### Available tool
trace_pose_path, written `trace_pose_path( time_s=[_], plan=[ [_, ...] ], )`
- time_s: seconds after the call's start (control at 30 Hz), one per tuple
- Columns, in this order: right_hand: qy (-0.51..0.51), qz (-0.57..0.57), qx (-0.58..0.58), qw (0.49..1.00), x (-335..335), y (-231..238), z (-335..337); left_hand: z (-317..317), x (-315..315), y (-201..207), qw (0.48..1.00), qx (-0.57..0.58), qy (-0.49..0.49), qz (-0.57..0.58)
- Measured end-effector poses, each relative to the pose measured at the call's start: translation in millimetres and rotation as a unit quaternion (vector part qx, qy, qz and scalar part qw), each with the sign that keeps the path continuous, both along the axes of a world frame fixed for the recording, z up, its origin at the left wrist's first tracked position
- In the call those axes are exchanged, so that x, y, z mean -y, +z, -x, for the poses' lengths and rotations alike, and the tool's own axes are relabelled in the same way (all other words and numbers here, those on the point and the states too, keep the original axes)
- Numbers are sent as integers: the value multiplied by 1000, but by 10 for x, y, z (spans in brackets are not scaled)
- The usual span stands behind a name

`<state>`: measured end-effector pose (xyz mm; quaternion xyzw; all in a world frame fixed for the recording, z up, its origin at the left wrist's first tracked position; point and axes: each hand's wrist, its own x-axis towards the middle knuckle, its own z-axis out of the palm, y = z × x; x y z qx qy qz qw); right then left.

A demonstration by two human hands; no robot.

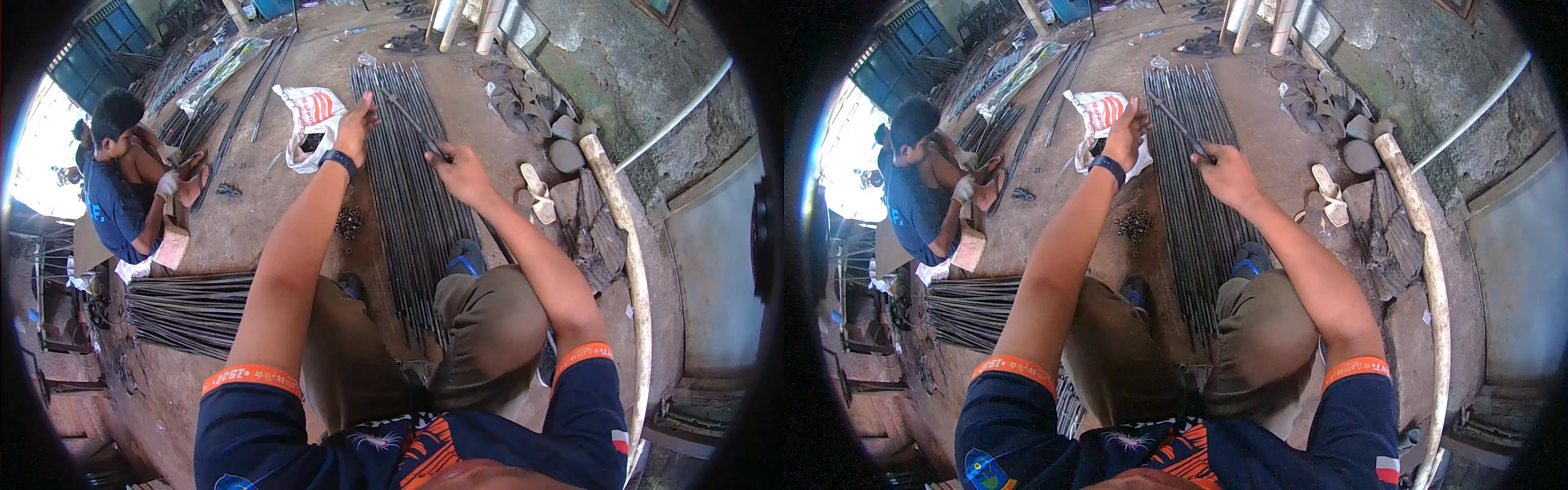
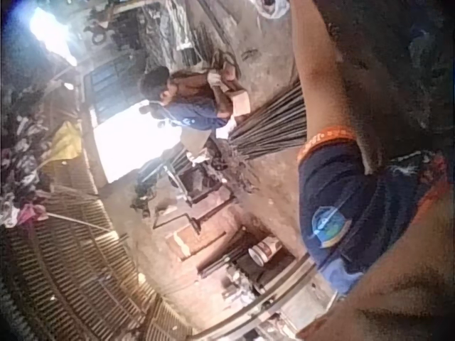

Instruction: Screwing metal nuts onto the ends of long threaded metal rods in a workshop.

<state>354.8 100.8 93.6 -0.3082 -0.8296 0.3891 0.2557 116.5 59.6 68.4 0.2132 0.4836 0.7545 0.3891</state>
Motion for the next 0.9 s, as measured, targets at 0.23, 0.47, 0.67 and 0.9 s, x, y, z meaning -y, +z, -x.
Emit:
trace_pose_path(
  time_s=[0.23,0.47,0.67,0.9],
  plan=[
    [5,-14,3,1000,29,12,-9,-285,-55,104,996,-61,-51,-51],
    [4,-19,-18,1000,-58,-101,-19,-348,-43,177,996,19,-84,-37],
    [11,-29,-16,999,-38,-89,4,-206,47,124,997,-8,-60,-48],
    [6,5,-14,1000,-72,-119,-1,-451,-84,294,998,-42,37,-8]
  ],
)
